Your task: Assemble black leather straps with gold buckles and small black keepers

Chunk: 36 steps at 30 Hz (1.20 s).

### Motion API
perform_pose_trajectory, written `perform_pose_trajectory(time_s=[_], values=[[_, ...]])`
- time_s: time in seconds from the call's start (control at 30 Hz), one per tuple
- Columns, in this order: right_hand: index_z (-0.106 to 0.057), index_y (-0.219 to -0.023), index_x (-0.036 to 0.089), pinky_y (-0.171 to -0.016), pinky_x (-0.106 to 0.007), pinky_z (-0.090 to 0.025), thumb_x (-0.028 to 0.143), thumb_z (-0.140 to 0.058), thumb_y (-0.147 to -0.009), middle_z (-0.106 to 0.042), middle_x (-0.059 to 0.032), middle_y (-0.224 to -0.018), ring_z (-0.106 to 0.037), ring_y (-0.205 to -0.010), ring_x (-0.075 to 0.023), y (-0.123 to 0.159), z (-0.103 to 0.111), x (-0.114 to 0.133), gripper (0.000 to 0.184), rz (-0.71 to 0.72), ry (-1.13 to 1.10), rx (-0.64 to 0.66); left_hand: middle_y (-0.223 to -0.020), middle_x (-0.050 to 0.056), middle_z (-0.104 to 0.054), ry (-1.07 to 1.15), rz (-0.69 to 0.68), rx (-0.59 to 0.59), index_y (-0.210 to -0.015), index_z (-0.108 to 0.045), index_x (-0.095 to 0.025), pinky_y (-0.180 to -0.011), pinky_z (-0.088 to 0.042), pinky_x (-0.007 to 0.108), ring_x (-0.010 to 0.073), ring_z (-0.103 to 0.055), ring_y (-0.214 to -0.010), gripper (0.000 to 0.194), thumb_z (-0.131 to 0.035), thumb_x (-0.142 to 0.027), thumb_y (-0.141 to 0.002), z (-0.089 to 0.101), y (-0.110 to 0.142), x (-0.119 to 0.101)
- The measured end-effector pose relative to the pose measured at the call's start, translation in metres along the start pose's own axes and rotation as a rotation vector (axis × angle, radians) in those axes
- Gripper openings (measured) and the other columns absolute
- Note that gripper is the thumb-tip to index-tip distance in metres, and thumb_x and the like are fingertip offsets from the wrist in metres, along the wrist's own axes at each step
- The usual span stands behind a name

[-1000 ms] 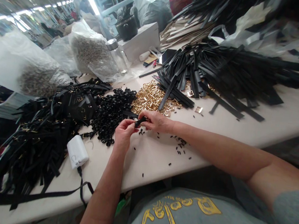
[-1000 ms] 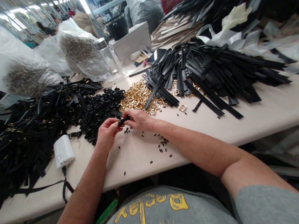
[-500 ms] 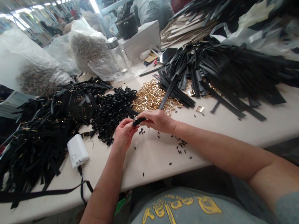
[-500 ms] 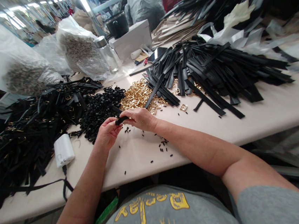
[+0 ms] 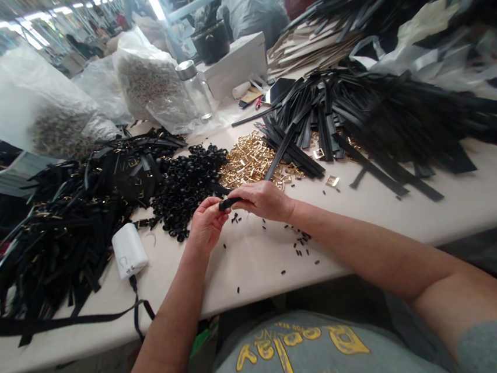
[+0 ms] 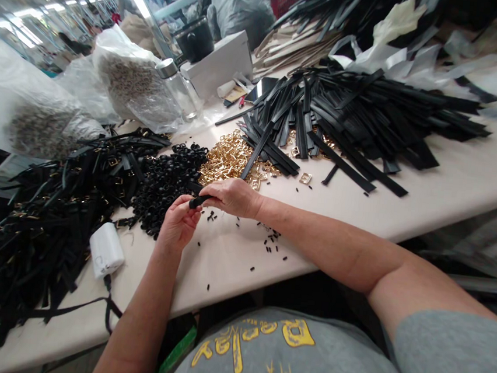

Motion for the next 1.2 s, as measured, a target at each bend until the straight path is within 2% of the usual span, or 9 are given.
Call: perform_pose_trajectory(time_s=[0.2,0.4,0.6,0.87,1.03,1.2], values=[[-0.065,-0.105,0.015,-0.072,-0.024,-0.046,0.037,-0.054,-0.098,-0.066,-0.0054,-0.09,-0.062,-0.081,-0.0137,0.0,0.0,0.002,0.026,0.008,0.003,-0.013,-0.065,-0.002,-0.063,0.033,-0.001,-0.006,-0.073,-0.058,-0.018,-0.05,-0.049,0.011,0.0069,-0.061,-0.055,0.033,-0.081,-0.028,-0.052,0.001,0.001,0.0],[-0.065,-0.103,0.014,-0.07,-0.024,-0.044,0.039,-0.05,-0.1,-0.063,-0.0046,-0.083,-0.06,-0.078,-0.0133,-0.001,0.005,0.007,0.029,0.038,0.007,-0.008,-0.07,-0.001,-0.063,0.002,-0.046,0.036,-0.073,-0.058,-0.019,-0.046,-0.045,0.011,0.0064,-0.059,-0.055,0.029,-0.078,-0.029,-0.055,-0.001,0.004,-0.002],[-0.065,-0.095,0.015,-0.066,-0.024,-0.041,0.039,-0.047,-0.101,-0.061,-0.0039,-0.08,-0.057,-0.072,-0.0124,-0.001,0.004,0.008,0.031,0.05,0.066,0.005,-0.075,0.0,-0.065,0.001,-0.05,0.057,-0.072,-0.056,-0.018,-0.045,-0.043,0.012,0.0058,-0.058,-0.055,0.029,-0.077,-0.028,-0.055,-0.002,0.006,-0.003],[-0.064,-0.089,0.015,-0.06,-0.024,-0.035,0.041,-0.04,-0.103,-0.058,-0.0034,-0.075,-0.052,-0.067,-0.0117,-0.002,0.007,0.011,0.038,0.04,0.135,0.036,-0.071,-0.001,-0.064,-0.023,-0.08,0.026,-0.071,-0.057,-0.018,-0.044,-0.042,0.011,0.006,-0.058,-0.054,0.028,-0.077,-0.028,-0.054,-0.002,0.004,-0.006],[-0.063,-0.086,0.015,-0.062,-0.024,-0.036,0.04,-0.042,-0.103,-0.057,-0.0031,-0.075,-0.052,-0.068,-0.0119,-0.001,0.008,0.013,0.037,0.027,0.1,0.014,-0.068,-0.002,-0.064,-0.072,-0.154,-0.031,-0.073,-0.057,-0.018,-0.046,-0.044,0.011,0.0061,-0.059,-0.054,0.028,-0.077,-0.029,-0.057,-0.003,0.002,-0.004],[-0.064,-0.083,0.015,-0.06,-0.023,-0.033,0.037,-0.044,-0.102,-0.057,-0.0026,-0.074,-0.05,-0.065,-0.0115,-0.001,0.005,0.014,0.034,0.0,0.123,0.049,-0.061,-0.002,-0.061,-0.118,-0.163,-0.015,-0.074,-0.061,-0.016,-0.047,-0.046,0.014,0.008,-0.06,-0.052,0.028,-0.079,-0.031,-0.059,-0.007,0.003,0.002]])
Point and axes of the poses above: each hand's wrist, its own y-axis away from the middle knuckle, its own z-axis out of the back of the hand, x = y × z, the point moved 1 cm from there along -y, towards the middle knuckle
